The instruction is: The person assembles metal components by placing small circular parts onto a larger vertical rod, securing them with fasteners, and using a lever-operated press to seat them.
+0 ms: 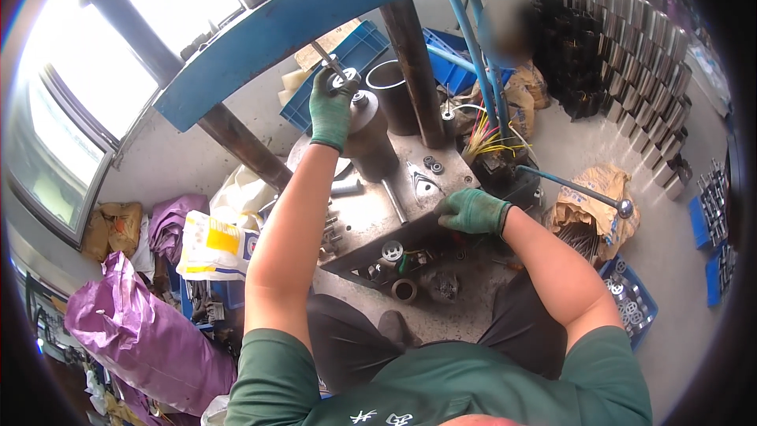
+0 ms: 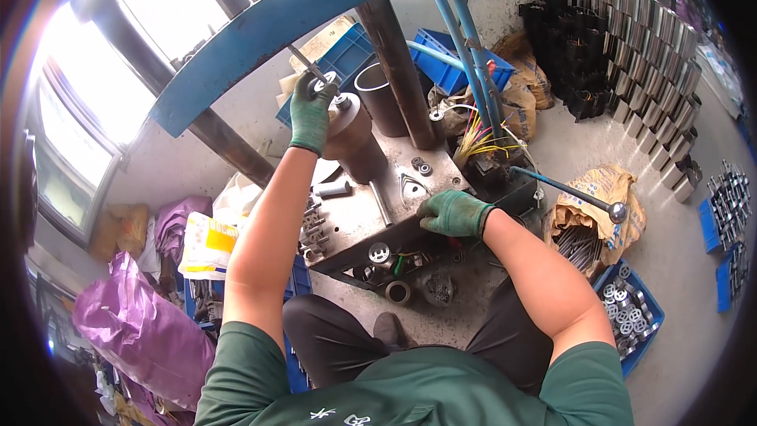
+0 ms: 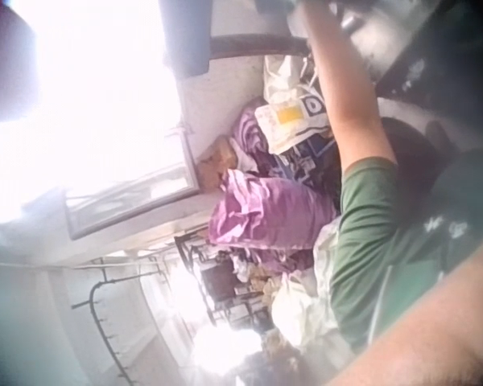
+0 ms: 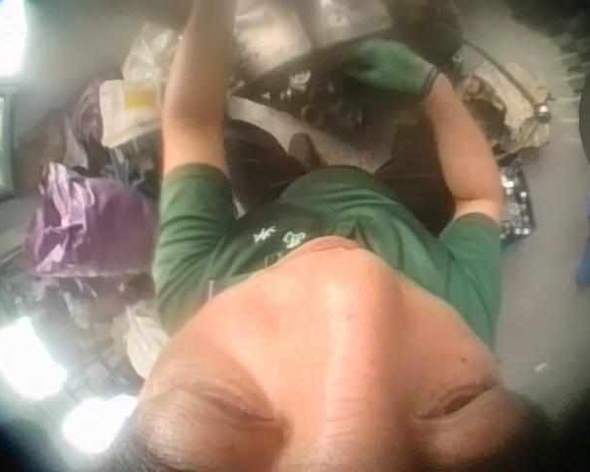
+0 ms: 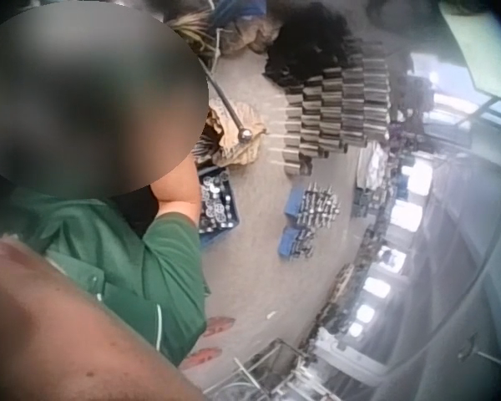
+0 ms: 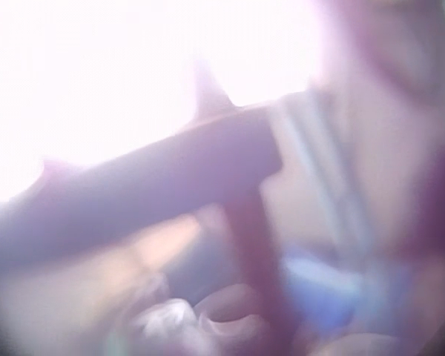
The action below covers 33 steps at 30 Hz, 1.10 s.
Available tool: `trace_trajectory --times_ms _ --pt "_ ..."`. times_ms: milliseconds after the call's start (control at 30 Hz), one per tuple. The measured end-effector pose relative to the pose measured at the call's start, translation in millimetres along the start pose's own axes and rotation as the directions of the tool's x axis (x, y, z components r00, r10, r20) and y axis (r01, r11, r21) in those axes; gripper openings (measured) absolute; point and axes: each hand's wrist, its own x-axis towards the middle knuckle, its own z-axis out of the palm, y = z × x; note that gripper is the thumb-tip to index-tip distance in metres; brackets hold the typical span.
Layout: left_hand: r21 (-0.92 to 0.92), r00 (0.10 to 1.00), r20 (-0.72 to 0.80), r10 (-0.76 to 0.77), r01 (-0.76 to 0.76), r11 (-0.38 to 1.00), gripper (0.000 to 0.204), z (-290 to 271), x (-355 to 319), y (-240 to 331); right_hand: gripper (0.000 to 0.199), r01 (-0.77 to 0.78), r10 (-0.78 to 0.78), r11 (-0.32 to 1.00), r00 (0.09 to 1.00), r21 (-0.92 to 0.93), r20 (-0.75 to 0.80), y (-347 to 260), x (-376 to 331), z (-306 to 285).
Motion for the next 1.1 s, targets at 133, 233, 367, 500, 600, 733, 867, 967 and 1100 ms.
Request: trace_trajectory --times_ms 133,233,367,500,600,733,867,967,1100 --pt "-0.059 1.000 -0.015 -0.022 0.021 0.998 0.052 -6.7 2.0 -15.8 0.044 0.030 -0.030 1.000 1.000 0.002 -0.001 7.2 -0.1 5.9" --pt "-0.078 0.998 0.025 -0.053 0.055 0.995 0.050 1.5 -0.7 -7.5 0.043 0.037 -0.037 0.999 0.999 0.014 0.000 15.9 -4.6 11.6" --pt "-0.140 0.993 0.008 -0.114 0.114 0.984 0.052 2.3 -1.9 0.0 0.041 0.089 -0.088 0.996 0.996 -0.033 0.025 5.0 -5.0 10.6" --pt "-0.117 0.985 -0.002 -0.174 0.173 0.978 0.053 -0.9 -2.3 3.8 0.041 0.091 -0.088 0.994 0.995 -0.053 0.056 -14.1 -14.9 10.5" --pt "-0.138 0.985 0.018 -0.173 0.174 0.975 0.054 0.7 -2.5 4.9 0.039 0.146 -0.144 0.987 0.989 -0.069 0.030 -26.4 -28.9 6.9" --pt "-0.064 0.981 0.043 -0.188 0.190 0.980 0.053 12.5 -6.4 10.8 0.035 0.211 -0.233 0.960 0.967 -0.184 -0.107 -36.7 -61.3 -16.3" --pt "-0.063 0.987 -0.003 -0.159 0.159 0.985 0.053 -2.3 -0.4 -9.6 0.033 0.219 -0.328 0.905 0.905 -0.366 -0.270 -68.3 -102.7 -65.4" --pt "-0.076 0.984 -0.001 -0.177 0.177 0.981 0.054 -1.3 -1.5 -4.0 0.034 -0.017 -0.137 0.852 0.957 -0.523 -0.255 -79.7 -145.6 -116.8" --pt "-0.113 0.990 0.034 -0.137 0.140 0.984 0.056 4.0 6.8 -19.4 0.040 -0.235 0.192 0.798 0.972 -0.555 -0.135 -48.8 -196.8 -148.5"
